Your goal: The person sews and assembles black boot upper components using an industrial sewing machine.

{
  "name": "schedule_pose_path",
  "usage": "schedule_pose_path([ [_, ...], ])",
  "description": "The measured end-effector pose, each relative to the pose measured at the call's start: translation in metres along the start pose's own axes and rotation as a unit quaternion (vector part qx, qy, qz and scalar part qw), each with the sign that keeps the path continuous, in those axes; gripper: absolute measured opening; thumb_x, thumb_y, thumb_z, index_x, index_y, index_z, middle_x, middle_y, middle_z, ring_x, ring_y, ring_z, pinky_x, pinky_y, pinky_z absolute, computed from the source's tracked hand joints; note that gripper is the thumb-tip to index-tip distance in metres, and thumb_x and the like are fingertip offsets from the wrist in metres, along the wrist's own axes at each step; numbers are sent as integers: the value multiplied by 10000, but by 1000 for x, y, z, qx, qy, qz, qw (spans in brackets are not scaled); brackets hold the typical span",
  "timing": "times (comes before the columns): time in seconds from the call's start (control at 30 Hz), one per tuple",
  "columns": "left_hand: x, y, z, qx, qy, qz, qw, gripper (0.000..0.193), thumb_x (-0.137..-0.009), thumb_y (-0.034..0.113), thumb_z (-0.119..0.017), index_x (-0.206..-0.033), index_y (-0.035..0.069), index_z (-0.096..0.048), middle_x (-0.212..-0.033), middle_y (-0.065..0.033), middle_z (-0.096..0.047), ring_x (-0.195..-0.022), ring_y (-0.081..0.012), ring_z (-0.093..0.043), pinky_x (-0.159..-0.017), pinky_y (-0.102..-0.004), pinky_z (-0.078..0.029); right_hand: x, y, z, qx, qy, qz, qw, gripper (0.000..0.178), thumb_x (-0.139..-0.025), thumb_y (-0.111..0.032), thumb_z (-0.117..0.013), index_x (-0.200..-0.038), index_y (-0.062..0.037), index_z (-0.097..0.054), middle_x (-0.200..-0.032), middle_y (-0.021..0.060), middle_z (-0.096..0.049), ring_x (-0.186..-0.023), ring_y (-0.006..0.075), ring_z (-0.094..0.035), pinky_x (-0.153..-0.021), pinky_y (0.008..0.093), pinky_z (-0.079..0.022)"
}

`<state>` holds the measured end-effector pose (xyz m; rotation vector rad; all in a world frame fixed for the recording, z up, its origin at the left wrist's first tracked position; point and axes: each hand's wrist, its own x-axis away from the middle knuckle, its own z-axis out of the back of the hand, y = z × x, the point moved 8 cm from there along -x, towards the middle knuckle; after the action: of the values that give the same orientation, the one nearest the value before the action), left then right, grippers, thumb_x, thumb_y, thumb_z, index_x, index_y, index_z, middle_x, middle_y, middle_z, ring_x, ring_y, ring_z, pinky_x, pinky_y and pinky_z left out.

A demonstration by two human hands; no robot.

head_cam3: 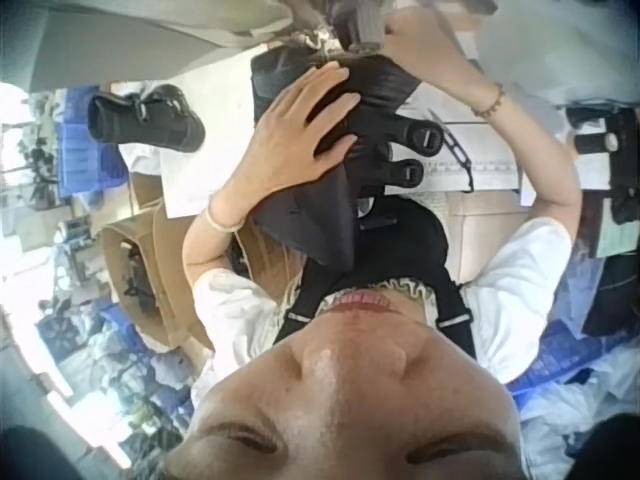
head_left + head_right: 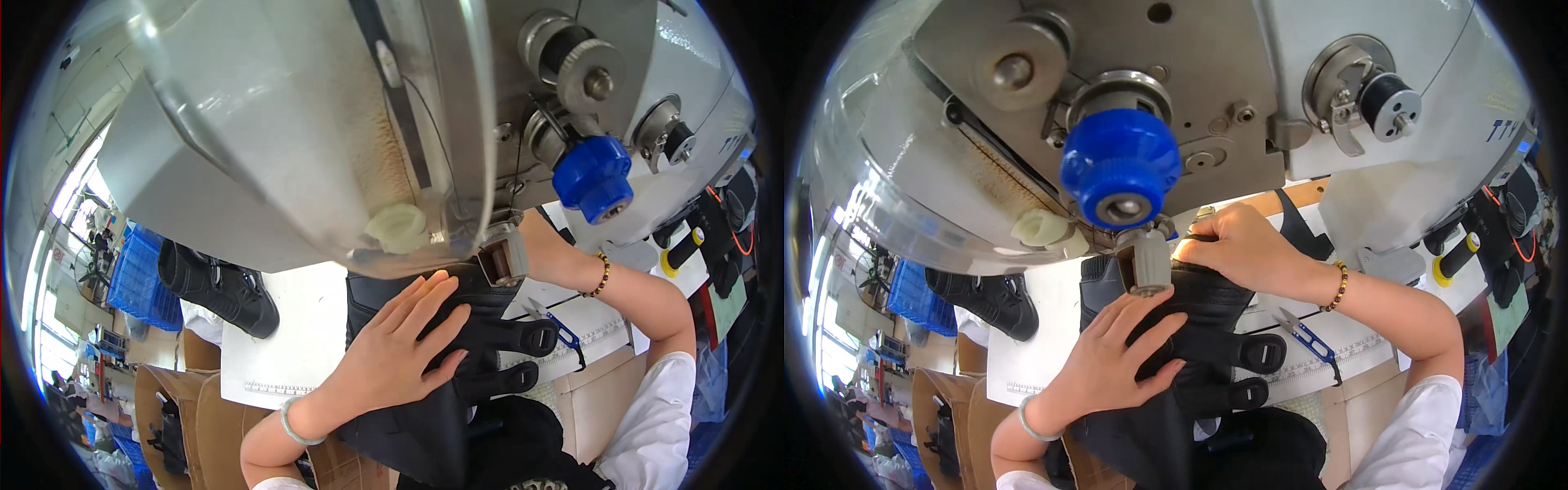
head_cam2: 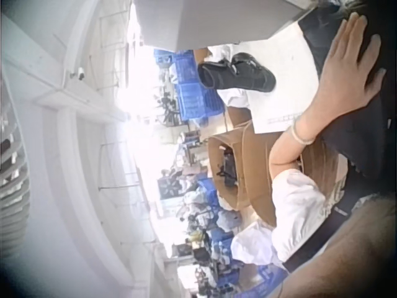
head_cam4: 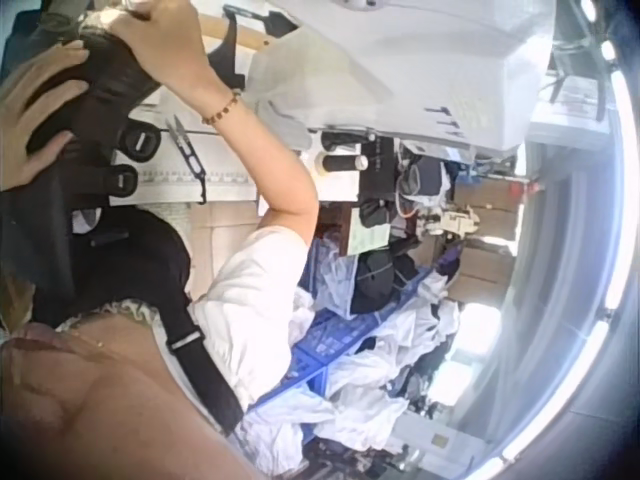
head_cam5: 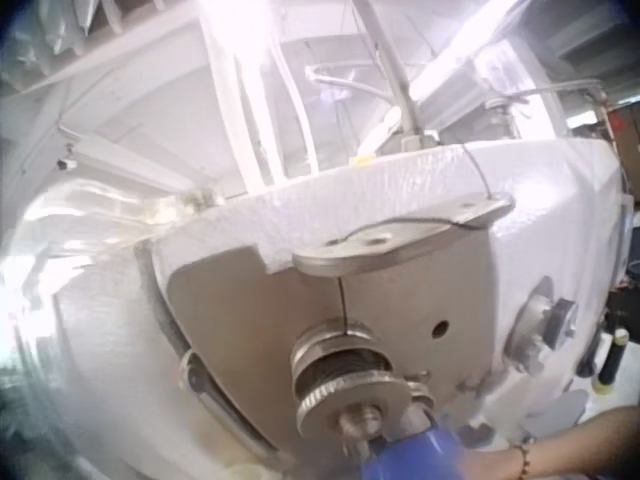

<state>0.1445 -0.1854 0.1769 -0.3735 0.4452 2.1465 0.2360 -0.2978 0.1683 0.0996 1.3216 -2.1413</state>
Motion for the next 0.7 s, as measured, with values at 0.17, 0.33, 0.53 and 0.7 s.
schedule_pose_path([
  [0.17, 1, -2, -1, 21, 13, 11, 1000, 482, -644, 147, -676, -1098, 78, -529, -1182, -131, -475, -1042, -330, -513, -901, -398, -437, 2, 2, 1, 17, 1, -12, 1000, 250, -756, -190, -572, -753, 60, -596, -546, 117, -504, -516, 99, -415, -507, 273, -368],
  [0.33, 4, -7, 3, 23, 8, 26, 999, 482, -628, 135, -677, -1084, 81, -532, -1171, -121, -473, -1074, -305, -507, -902, -383, -447, 1, 0, 0, 38, 38, 2, 999, 240, -754, -179, -566, -756, 60, -593, -543, 124, -506, -502, 109, -409, -499, 272, -370],
  [0.53, -3, 1, 5, 10, 17, 24, 1000, 453, -620, 121, -667, -1054, 75, -547, -1111, -118, -481, -1054, -311, -518, -907, -384, -447, -3, 8, 4, -1, 43, -26, 999, 257, -747, -182, -572, -701, 70, -583, -481, 123, -473, -444, 115, -394, -457, 283, -356],
  [0.7, 0, 4, 1, 17, 52, 31, 998, 429, -622, 101, -640, -1043, 77, -566, -1087, -138, -473, -1031, -339, -519, -910, -400, -444, -1, 17, 3, -40, 47, -58, 996, 314, -751, -183, -588, -553, 55, -533, -405, 8, -376, -393, 67, -326, -379, 275, -294],
])
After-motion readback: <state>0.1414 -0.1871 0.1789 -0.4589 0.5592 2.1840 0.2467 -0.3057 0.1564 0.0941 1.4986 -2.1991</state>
